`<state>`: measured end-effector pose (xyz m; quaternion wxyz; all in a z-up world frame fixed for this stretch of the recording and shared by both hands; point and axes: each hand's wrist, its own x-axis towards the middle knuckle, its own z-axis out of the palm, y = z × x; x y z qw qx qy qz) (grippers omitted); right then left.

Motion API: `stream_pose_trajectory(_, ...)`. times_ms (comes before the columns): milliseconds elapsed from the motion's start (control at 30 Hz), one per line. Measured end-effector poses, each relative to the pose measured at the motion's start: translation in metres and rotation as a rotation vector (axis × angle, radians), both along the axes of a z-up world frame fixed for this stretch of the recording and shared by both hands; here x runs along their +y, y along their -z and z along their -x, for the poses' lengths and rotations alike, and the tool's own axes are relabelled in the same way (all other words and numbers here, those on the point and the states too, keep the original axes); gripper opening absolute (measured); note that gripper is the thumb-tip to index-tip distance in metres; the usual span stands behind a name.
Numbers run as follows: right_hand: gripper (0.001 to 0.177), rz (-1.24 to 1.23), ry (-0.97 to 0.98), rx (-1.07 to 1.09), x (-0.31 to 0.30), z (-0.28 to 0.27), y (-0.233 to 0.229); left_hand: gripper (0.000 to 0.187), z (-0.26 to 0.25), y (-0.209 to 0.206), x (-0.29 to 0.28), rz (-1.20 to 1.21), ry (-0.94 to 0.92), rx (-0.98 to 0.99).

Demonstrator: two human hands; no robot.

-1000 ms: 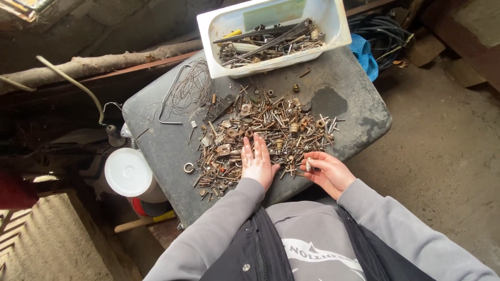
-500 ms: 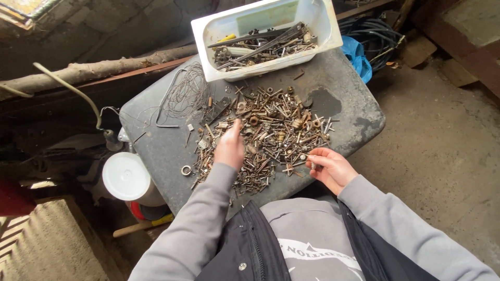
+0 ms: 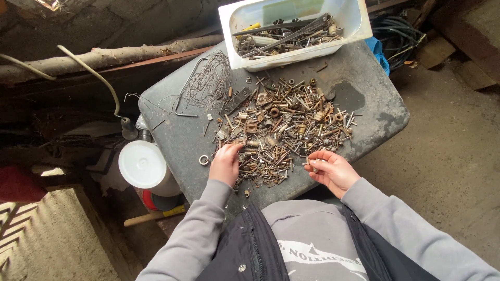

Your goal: Sorting through a pile of various metal fasteners and hardware on a table, selecting specific items to place into a plastic container.

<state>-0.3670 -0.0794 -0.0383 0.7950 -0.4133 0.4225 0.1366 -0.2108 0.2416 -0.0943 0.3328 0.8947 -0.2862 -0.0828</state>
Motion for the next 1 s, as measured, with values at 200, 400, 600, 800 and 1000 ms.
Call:
stream_pose_trajectory(200, 0.024, 0.024, 0.036, -0.009, 0.015, 0.020, 0.015, 0.026, -0.004, 0.002, -0.015, -0.184, 0.161, -0.482)
stream_pose_trajectory(400, 0.022, 0.036, 0.108, 0.010, 0.030, 0.038, 0.012, 0.010, -0.022, 0.047, -0.054, -0.310, 0.178, -0.664)
stream_pose_trajectory(600, 0.021, 0.034, 0.091, -0.002, 0.048, 0.031, -0.012, 0.010, -0.018, 0.034, -0.076, -0.427, 0.290, -0.499)
stream_pose_trajectory(800, 0.020, 0.025, 0.124, -0.014, 0.048, 0.035, -0.006, 0.024, -0.027, 0.005, -0.062, -0.357, 0.211, -0.233)
stream_pose_trajectory(1000, 0.021, -0.026, 0.181, 0.001, 0.045, 0.033, -0.007, 0.035, 0.002, -0.074, -0.066, 0.712, -0.158, 1.216)
